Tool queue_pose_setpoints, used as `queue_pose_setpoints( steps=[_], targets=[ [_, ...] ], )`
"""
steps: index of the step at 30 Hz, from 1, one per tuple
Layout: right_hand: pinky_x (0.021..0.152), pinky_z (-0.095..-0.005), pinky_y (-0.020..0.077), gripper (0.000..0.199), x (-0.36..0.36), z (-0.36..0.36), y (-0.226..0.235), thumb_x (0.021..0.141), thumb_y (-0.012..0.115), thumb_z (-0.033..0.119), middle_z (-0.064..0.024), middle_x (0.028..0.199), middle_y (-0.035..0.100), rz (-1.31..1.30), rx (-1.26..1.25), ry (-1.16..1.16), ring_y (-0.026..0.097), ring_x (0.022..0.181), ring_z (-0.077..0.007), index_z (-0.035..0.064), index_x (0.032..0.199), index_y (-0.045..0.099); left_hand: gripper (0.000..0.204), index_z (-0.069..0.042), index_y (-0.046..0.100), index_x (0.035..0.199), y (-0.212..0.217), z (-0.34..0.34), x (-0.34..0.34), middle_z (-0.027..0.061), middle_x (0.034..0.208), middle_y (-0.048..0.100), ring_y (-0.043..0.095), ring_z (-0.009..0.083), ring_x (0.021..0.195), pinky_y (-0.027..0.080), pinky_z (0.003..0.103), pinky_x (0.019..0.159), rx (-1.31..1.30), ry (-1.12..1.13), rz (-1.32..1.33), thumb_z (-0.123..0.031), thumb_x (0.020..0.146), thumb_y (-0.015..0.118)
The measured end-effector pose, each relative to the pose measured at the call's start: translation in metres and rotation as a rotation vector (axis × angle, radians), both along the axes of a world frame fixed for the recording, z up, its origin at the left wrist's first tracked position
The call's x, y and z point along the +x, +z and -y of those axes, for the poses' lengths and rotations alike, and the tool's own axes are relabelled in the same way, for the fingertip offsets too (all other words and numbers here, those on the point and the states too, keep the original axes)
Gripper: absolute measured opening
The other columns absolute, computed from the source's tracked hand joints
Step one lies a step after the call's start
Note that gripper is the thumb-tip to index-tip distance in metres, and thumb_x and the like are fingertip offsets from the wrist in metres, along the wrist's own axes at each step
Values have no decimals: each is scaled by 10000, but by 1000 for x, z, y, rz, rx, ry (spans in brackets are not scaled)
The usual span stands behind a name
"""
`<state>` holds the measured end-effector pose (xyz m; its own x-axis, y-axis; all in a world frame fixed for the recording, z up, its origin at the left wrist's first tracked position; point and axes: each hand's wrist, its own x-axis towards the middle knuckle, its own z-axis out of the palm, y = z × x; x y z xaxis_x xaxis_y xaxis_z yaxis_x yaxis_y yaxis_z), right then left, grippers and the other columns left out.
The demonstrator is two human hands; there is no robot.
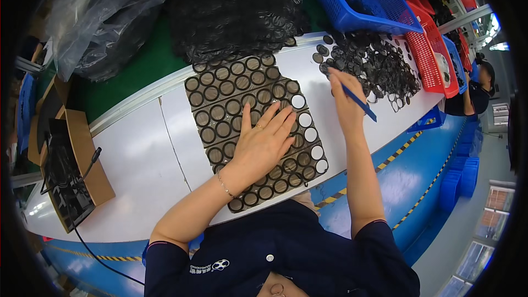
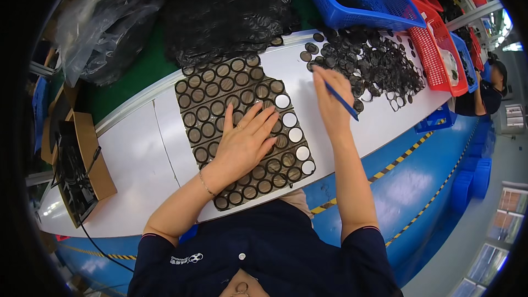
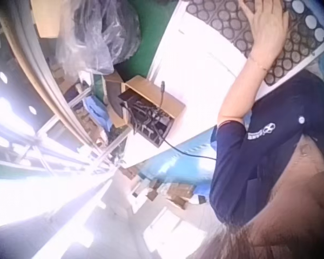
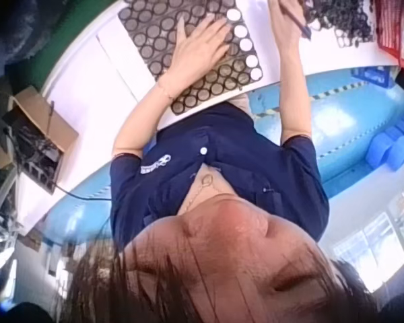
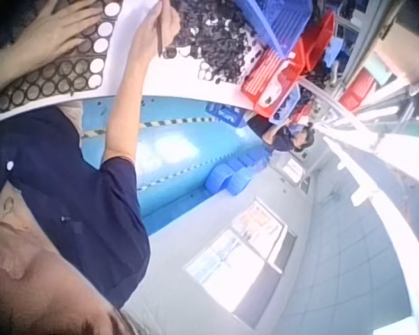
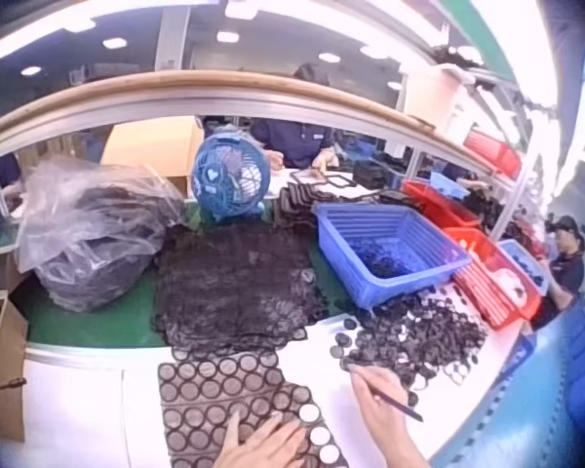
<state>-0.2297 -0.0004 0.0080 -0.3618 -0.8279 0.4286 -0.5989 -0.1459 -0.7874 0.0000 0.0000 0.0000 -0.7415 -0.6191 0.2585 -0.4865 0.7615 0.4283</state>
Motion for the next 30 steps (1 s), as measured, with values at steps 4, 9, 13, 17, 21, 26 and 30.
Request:
queue_pose_setpoints(
  steps=[4,9,13,17,21,26,30],
  targets=[
    [793,-285,510,242,22,-1,0,954,736,173,-100,984,749,397,332,45,670,902,-164,1,1122,763,496,-62,561,1434,7,13,4,80,1510,532,416,267,1466,200,645,1202,-43,66,57,-289,998,632],
    [826,-285,514,269,32,0,-9,957,734,190,-105,1050,745,402,340,57,668,931,-156,-7,1139,754,471,-85,590,1417,4,37,-5,61,1512,535,415,269,1467,214,631,1203,-111,95,50,-296,997,631],
    [842,-295,519,254,33,2,-11,963,718,181,-119,1061,742,346,323,77,675,939,-172,1,1138,756,467,-103,598,1416,-3,36,-6,48,1512,534,417,271,1463,232,648,1190,-102,98,76,-311,999,629],
    [851,-299,523,243,33,1,-12,964,710,166,-125,1060,743,316,342,84,682,945,-182,3,1138,756,473,-110,596,1422,-3,38,-7,48,1513,528,415,280,1459,237,661,1181,-94,93,78,-320,999,629],
    [855,-303,524,236,34,1,-11,968,704,158,-128,1060,743,290,331,98,682,939,-183,0,1136,754,475,-112,594,1424,-3,38,-6,51,1514,524,414,286,1458,229,664,1183,-90,89,74,-322,999,629],
    [845,-348,527,203,41,1,-11,901,742,114,-113,1067,731,-169,114,84,668,1000,-238,23,1081,764,462,-107,602,1410,-5,38,-6,55,1514,524,415,287,1457,223,666,1183,-84,82,61,-315,999,631],
    [875,-395,506,193,20,14,-14,874,762,118,-101,1073,716,-568,-95,-10,637,1031,-291,60,1057,778,426,-99,620,1379,-5,36,-5,62,1498,539,425,284,1451,223,660,1186,-79,92,32,-286,997,634]
  ],
)
